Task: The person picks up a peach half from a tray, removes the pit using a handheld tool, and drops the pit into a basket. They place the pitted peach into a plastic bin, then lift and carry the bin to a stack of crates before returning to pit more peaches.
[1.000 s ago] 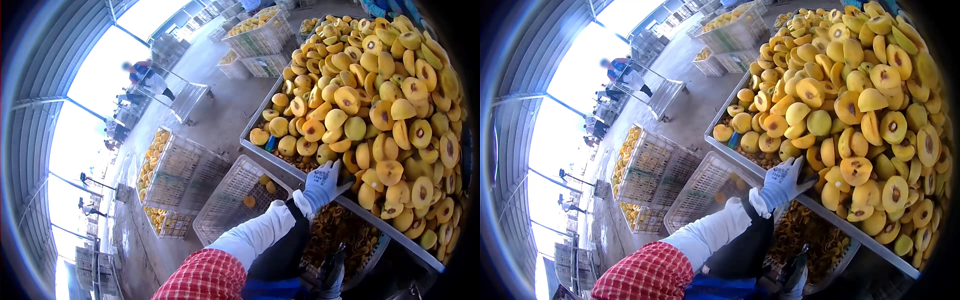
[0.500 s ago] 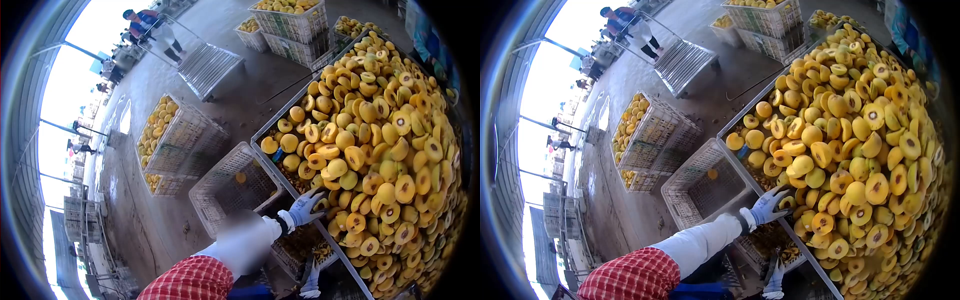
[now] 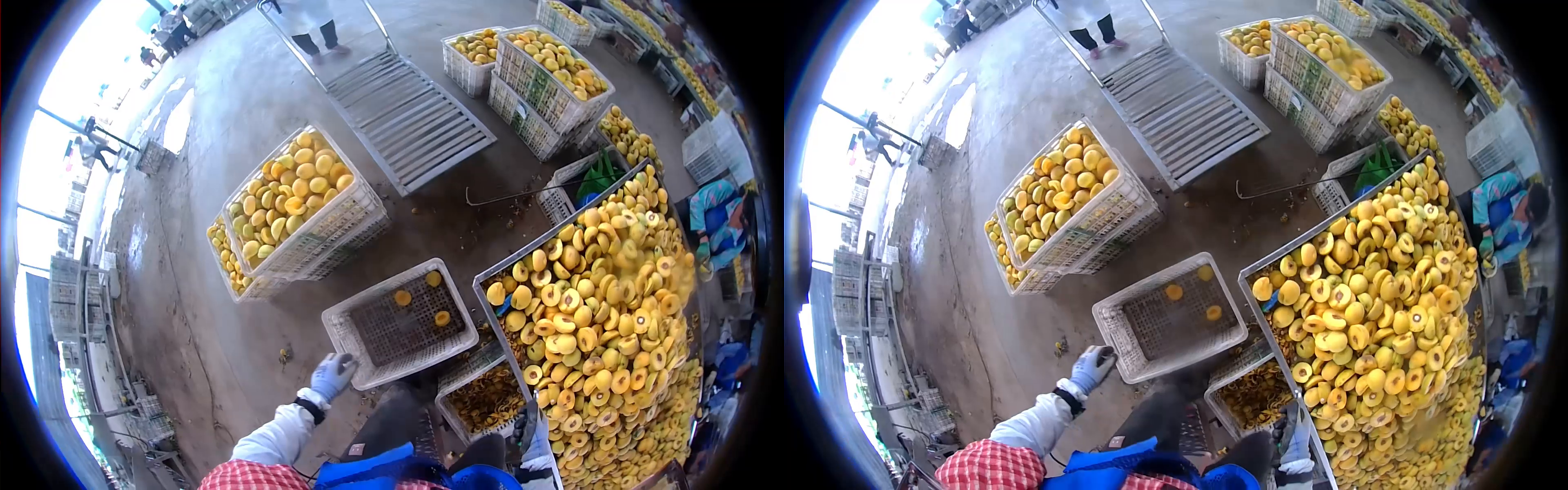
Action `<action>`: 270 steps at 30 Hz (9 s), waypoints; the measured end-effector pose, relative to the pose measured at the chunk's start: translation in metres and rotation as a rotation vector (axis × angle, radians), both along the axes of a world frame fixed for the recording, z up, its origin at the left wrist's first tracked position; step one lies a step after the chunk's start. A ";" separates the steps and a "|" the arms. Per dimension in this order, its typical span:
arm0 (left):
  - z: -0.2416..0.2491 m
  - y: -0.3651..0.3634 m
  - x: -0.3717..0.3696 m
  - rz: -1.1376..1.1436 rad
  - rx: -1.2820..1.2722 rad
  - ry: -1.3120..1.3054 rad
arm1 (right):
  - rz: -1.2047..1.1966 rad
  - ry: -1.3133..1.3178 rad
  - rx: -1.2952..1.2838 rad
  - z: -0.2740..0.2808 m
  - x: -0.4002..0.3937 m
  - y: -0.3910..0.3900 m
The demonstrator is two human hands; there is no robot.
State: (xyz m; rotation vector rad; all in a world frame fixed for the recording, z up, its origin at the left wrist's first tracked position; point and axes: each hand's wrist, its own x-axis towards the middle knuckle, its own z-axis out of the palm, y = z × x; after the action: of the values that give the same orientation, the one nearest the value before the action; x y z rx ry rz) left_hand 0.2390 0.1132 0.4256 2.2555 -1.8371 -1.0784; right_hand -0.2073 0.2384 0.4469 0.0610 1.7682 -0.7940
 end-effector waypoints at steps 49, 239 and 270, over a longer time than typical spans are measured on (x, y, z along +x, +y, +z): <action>-0.144 -0.411 0.304 1.025 -0.001 -0.601 | 0.135 0.668 0.375 -0.277 -0.110 -0.303; -0.420 -0.674 0.085 -1.929 0.010 0.083 | -1.660 0.196 1.128 -0.415 0.962 -0.554; -0.450 -0.926 0.314 -0.696 0.944 0.279 | -1.201 0.269 0.330 -0.407 0.896 -0.525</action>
State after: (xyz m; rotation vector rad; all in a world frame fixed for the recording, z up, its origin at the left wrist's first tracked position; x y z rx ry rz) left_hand 0.5532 -0.8125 -0.0240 1.5046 -2.3257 -2.6608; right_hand 0.6889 -0.2868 0.0404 1.3872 2.0290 -1.3547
